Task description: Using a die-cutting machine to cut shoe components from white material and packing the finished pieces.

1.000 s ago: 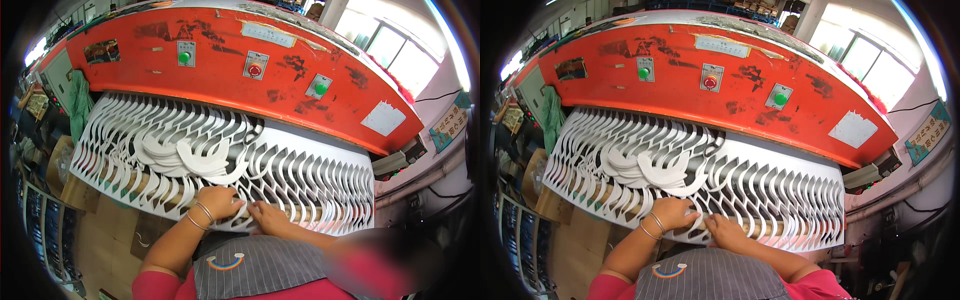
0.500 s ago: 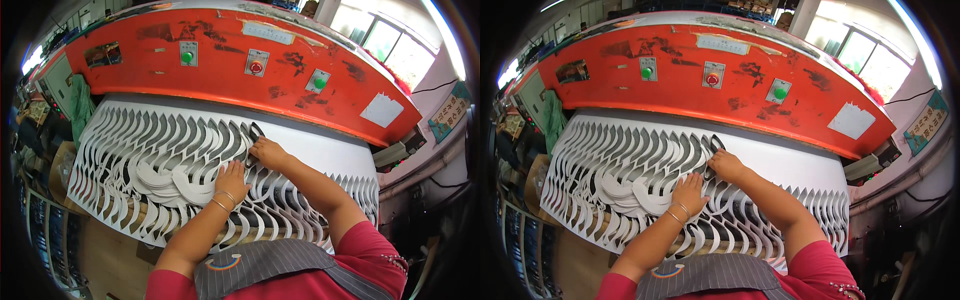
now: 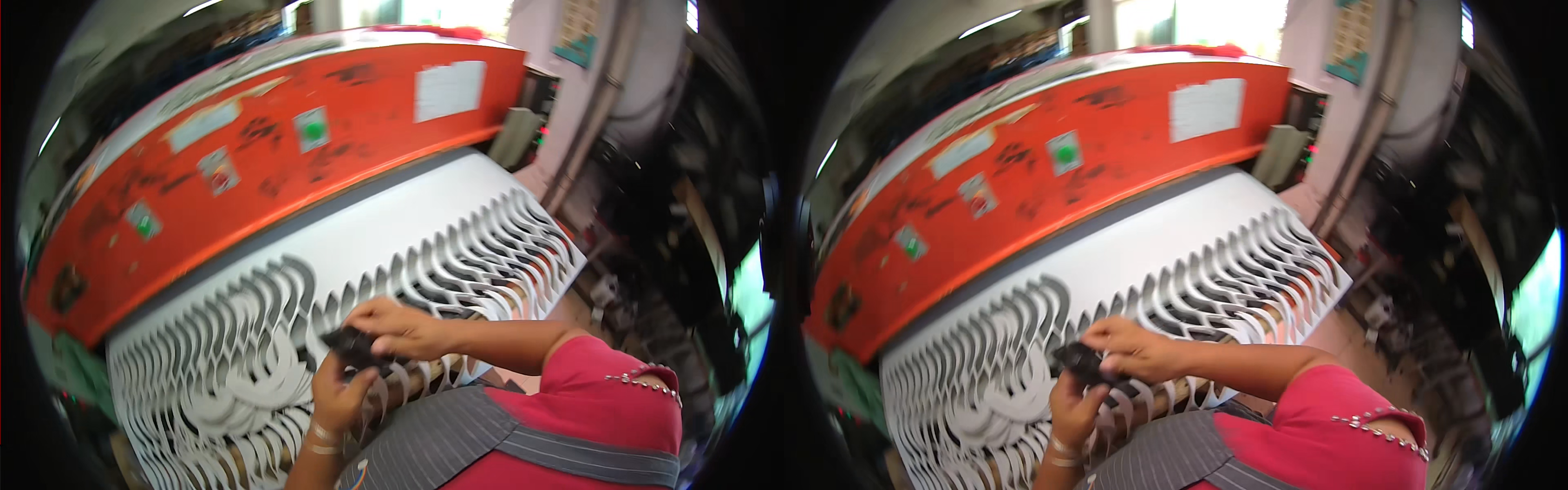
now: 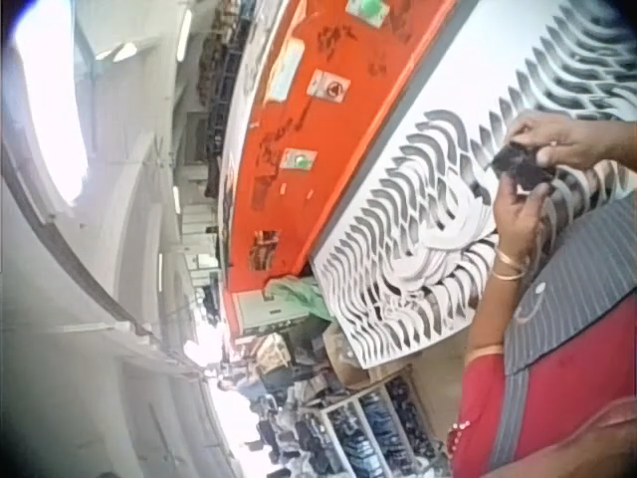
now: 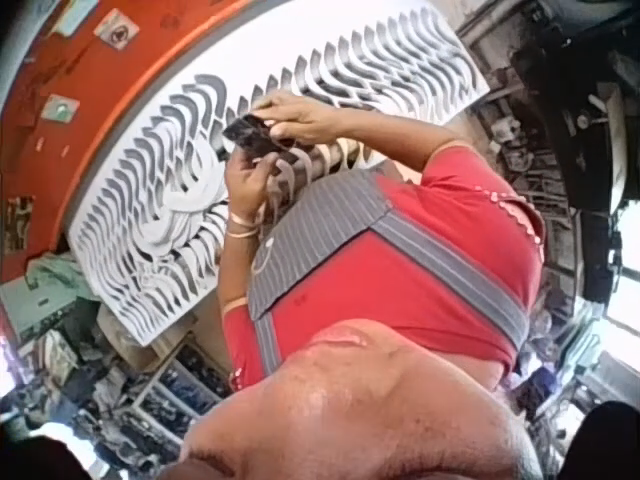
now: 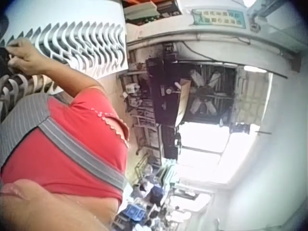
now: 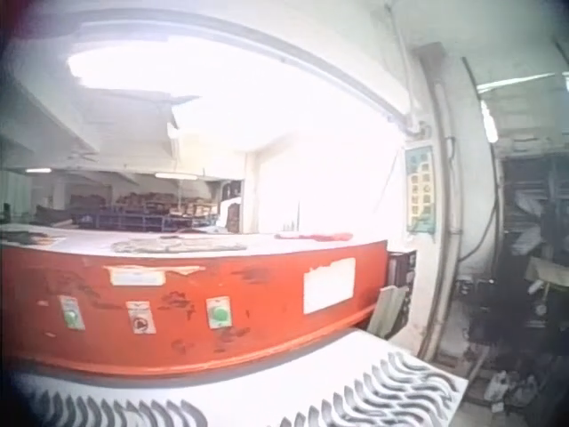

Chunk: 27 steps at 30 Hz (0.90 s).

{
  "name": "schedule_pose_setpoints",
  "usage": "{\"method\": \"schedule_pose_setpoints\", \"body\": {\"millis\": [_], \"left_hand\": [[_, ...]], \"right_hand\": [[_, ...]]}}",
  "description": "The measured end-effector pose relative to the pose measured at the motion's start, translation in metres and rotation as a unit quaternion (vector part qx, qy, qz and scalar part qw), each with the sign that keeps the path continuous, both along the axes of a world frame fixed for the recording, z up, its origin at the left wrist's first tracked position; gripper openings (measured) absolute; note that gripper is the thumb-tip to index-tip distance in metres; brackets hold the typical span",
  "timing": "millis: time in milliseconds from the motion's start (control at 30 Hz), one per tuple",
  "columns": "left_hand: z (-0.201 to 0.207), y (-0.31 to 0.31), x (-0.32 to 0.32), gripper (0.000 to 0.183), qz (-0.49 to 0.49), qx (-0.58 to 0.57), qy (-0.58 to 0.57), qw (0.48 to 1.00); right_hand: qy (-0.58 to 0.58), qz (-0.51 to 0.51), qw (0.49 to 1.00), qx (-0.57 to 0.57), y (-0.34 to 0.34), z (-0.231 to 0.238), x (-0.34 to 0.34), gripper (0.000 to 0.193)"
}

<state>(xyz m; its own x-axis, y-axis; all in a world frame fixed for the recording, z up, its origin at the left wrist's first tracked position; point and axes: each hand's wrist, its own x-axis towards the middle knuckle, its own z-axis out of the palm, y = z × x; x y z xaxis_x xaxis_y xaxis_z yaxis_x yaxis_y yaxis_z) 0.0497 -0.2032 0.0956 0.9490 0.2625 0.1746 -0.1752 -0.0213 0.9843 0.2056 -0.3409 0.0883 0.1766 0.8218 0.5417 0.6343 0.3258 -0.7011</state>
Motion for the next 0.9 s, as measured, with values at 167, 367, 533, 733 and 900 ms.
{"method": "schedule_pose_setpoints", "body": {"millis": [167,367,533,733,900], "left_hand": [[0.033,-0.034,-0.019,0.047,-0.02,-0.077,0.056,0.995],[0.075,-0.105,0.002,0.029,-0.056,0.117,0.08,0.988],[0.08,-0.162,0.045,0.026,-0.044,0.123,0.147,0.981],[0.057,-0.205,0.099,0.047,-0.126,0.189,0.125,0.966],[0.048,-0.246,0.11,0.051,-0.048,0.241,0.137,0.96]], "right_hand": [[0.092,0.213,0.972,-0.047,-0.025,0.035,-0.002,0.037],[0.082,0.199,0.976,-0.012,-0.076,0.036,0.01,0.033],[0.124,0.091,0.987,0.044,-0.135,0.02,0.03,0.038],[0.184,-0.013,0.977,0.107,-0.204,0.01,0.059,0.038],[0.287,0.079,0.952,-0.078,-0.247,-0.021,0.08,0.046]]}}
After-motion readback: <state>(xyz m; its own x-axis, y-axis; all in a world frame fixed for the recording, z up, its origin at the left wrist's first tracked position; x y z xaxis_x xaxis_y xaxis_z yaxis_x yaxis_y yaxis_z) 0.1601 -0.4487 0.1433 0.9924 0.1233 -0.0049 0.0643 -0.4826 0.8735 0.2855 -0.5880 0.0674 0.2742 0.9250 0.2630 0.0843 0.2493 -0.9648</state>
